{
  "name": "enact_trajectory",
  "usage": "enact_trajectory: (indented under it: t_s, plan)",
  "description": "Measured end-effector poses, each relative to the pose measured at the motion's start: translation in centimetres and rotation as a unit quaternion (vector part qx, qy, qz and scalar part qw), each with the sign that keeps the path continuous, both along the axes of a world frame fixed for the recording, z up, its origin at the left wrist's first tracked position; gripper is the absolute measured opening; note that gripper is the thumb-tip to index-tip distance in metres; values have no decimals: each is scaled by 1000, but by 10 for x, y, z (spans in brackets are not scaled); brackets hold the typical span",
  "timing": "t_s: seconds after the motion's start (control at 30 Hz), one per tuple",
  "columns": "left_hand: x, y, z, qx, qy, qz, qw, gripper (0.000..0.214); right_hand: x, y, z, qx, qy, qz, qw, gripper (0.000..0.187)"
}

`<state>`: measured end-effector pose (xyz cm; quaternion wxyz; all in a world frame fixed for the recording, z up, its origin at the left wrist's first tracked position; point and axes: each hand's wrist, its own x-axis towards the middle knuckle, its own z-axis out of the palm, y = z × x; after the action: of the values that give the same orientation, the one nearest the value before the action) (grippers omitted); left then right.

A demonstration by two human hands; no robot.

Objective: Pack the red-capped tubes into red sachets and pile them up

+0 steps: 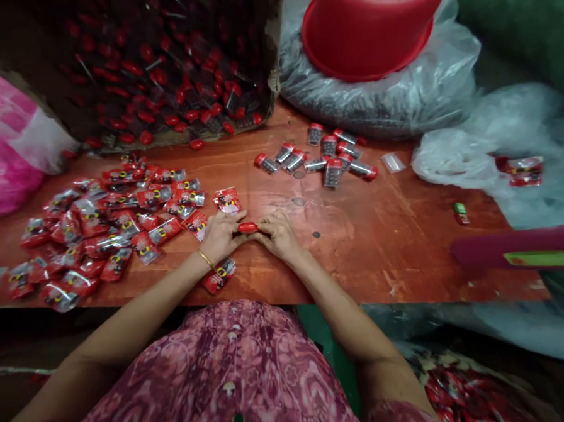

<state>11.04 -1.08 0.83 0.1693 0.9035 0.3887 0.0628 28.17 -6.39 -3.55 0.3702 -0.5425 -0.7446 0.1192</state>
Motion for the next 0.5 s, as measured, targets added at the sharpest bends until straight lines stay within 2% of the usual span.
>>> enact_trajectory:
  t_s: [0.17, 0.27, 0.4, 0.43, 0.5]
  plan:
    - [-2, 1, -9, -18, -37, 13, 999, 29, 0, -2, 4, 0, 19, 18, 1000, 19]
    - [-3, 2, -8, -78, -121, 42, 989, 25, 0, -1, 5, -3, 49, 26, 998, 18]
    - [-13, 2, 12, -181, -275, 151, 932, 35, -3, 2, 6, -13, 74, -1, 997, 17]
    - [-18, 3, 19, -175, -285, 183, 924, 38, -3, 3, 6, -17, 70, -9, 997, 17]
    - [-32, 6, 32, -144, -246, 246, 926, 41, -4, 4, 6, -22, 54, -18, 998, 19]
